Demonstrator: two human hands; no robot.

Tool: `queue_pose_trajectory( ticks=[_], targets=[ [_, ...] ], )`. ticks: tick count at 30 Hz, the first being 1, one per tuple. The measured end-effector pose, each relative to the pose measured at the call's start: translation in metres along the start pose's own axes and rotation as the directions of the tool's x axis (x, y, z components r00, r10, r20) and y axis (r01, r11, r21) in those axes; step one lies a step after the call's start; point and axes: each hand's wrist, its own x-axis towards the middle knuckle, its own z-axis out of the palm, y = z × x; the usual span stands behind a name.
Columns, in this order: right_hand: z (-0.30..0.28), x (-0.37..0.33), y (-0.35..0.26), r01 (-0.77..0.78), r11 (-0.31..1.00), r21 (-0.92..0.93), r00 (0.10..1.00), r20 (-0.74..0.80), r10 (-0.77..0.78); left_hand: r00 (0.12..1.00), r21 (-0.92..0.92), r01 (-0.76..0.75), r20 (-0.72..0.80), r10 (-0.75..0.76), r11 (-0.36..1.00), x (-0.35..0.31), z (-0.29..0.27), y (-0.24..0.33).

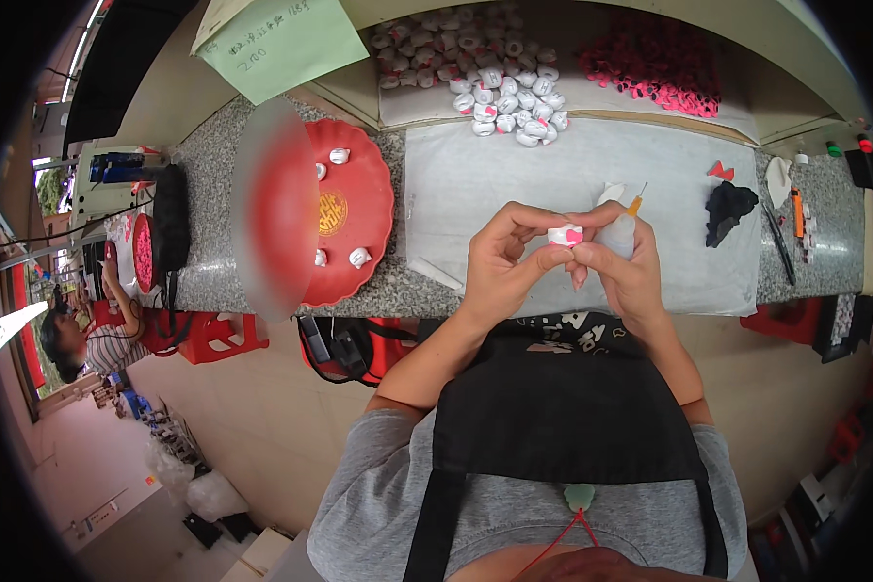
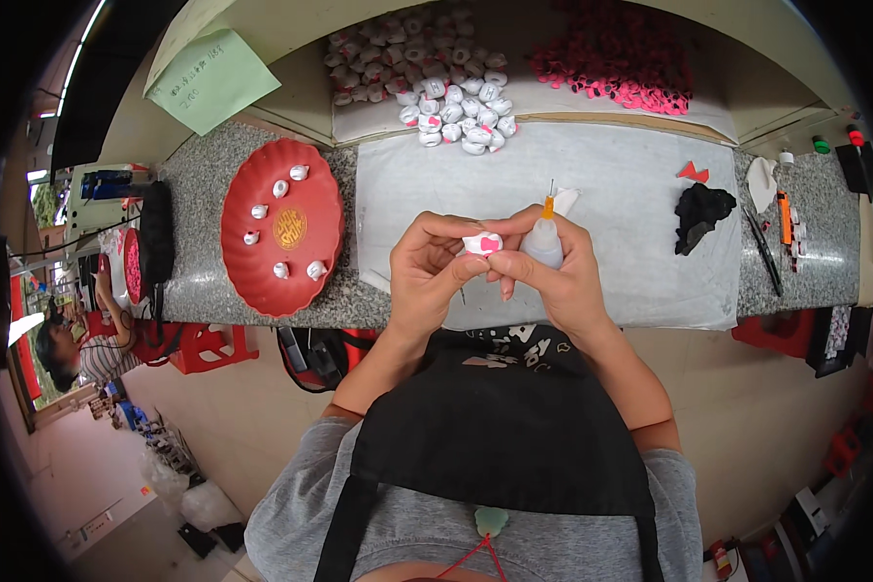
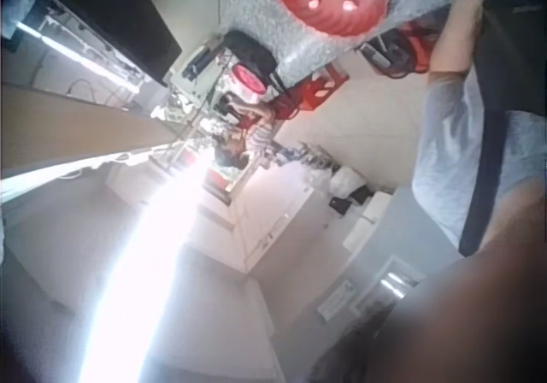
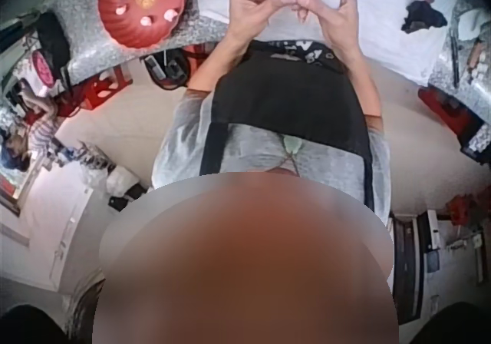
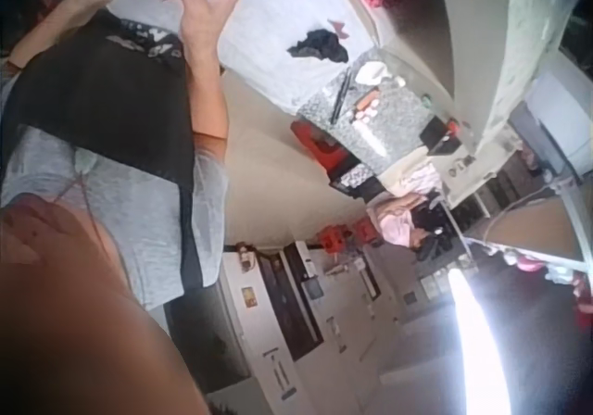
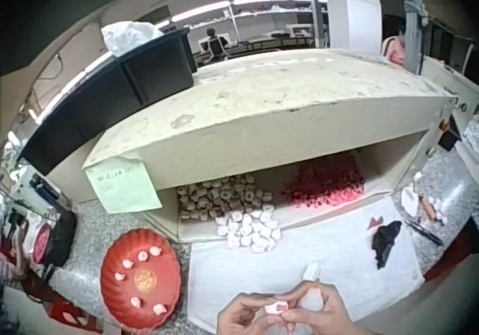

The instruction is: Glue small decorative pink bows onto white plastic toy heads at a factory workbench.

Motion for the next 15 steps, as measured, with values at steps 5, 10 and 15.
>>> queue_pose_trajectory(
  ticks=[5, 10, 15],
  targets=[
    [0.003, 0.011, 0.006, -0.086, 0.995, -0.06, 0.996, -0.005, 0.086, 0.991, 0.154, 0.002, -0.131, 0.018, 0.988, -0.005, -0.015, 0.0],
    [-0.016, 0.014, 0.007, -0.043, 0.944, -0.328, 0.991, -0.134, -0.001, 0.733, 0.745, -0.042, -0.43, 0.527, 0.666, -0.008, -0.094, 0.036],
    [-0.047, 0.007, 0.012, -0.05, 0.96, -0.274, 0.983, -0.182, -0.001, 0.813, 0.981, 0.187, -0.13, 0.568, -0.043, -0.002, -0.113, 0.043]
  ],
)
